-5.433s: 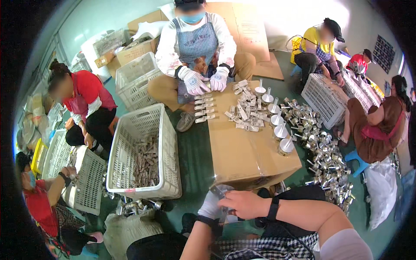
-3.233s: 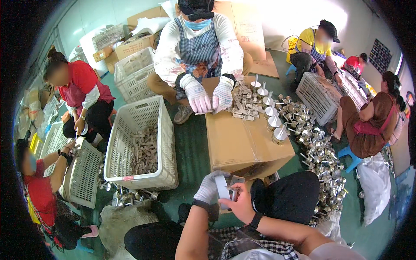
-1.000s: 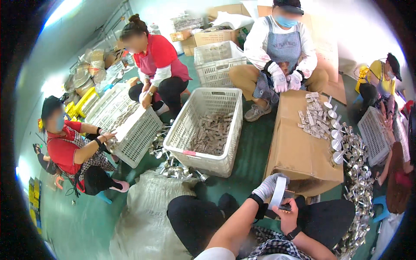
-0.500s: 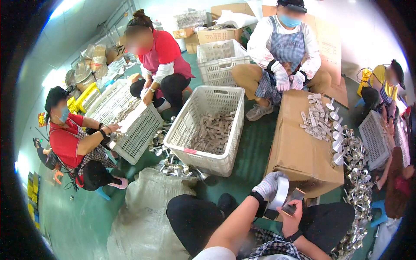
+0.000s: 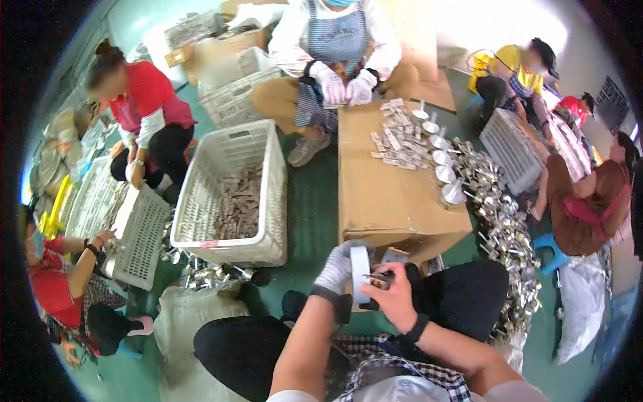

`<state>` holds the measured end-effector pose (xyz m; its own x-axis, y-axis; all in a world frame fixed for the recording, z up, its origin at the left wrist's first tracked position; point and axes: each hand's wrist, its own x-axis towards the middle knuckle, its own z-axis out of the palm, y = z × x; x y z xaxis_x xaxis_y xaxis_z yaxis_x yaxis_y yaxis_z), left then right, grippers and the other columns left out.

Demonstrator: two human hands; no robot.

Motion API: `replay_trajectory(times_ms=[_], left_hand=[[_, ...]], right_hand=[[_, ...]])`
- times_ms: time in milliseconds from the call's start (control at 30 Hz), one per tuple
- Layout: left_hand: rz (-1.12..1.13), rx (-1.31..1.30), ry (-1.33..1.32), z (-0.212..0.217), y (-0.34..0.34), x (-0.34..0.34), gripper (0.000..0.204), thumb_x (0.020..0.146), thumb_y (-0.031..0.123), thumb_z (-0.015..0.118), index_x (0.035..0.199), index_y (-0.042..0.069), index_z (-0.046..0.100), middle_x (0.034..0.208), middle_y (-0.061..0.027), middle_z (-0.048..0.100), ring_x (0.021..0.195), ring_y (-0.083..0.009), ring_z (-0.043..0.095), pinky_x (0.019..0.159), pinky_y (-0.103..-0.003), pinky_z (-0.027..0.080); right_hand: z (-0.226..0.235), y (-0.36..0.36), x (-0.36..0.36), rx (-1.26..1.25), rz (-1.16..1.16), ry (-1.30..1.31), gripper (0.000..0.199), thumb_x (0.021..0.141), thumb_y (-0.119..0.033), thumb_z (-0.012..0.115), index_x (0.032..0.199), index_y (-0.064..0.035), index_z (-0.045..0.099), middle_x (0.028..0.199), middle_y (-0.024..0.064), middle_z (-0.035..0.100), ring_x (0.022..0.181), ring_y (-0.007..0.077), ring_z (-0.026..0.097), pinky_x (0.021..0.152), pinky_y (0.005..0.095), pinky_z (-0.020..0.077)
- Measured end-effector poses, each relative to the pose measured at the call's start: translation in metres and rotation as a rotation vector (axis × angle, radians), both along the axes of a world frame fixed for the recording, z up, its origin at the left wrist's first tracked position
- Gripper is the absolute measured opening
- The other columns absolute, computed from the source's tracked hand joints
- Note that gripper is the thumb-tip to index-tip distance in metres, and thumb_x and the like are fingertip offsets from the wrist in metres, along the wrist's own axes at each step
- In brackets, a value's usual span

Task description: The recorder and several other workers are sorting and packaging door hardware components into crates and bags.

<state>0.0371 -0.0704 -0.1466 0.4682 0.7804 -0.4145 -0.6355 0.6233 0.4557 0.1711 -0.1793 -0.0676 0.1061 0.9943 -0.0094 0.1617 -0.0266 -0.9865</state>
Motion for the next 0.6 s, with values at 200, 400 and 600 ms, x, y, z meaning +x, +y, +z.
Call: replay_trajectory(times_ms=[200,400,600], left_hand=[[-0.092,-0.184,0.000,0.017,-0.017,-0.002,0.026,0.079,0.022,0.056,0.093,0.001,0.061,0.084,-0.0132,0.064,0.074,-0.0279,0.061,0.072,-0.038,0.051],[-0.033,-0.071,0.118,0.027,-0.033,-0.007,0.020,0.080,0.018,0.057,0.090,0.001,0.064,0.077,-0.0075,0.063,0.064,-0.0184,0.058,0.063,-0.028,0.050],[-0.016,0.158,0.284,0.021,-0.034,-0.009,0.016,0.083,0.005,0.054,0.093,0.000,0.065,0.087,-0.0093,0.066,0.072,-0.0177,0.062,0.067,-0.029,0.053]], right_hand=[[-0.014,-0.028,-0.011,-0.056,0.062,0.065,0.043,0.067,-0.004,0.079,0.090,-0.0079,0.042,0.081,-0.0010,0.048,0.070,0.0044,0.050,0.059,0.0205,0.0447],[-0.007,-0.037,-0.015,0.016,0.078,-0.061,0.041,0.066,-0.012,0.081,0.081,-0.0079,0.043,0.079,-0.0010,0.048,0.075,0.0072,0.047,0.067,0.0225,0.0421],[-0.017,-0.039,-0.013,-0.061,0.072,0.032,0.041,0.065,-0.017,0.083,0.082,-0.0056,0.048,0.077,0.0005,0.049,0.076,0.0110,0.048,0.072,0.0246,0.0425]])
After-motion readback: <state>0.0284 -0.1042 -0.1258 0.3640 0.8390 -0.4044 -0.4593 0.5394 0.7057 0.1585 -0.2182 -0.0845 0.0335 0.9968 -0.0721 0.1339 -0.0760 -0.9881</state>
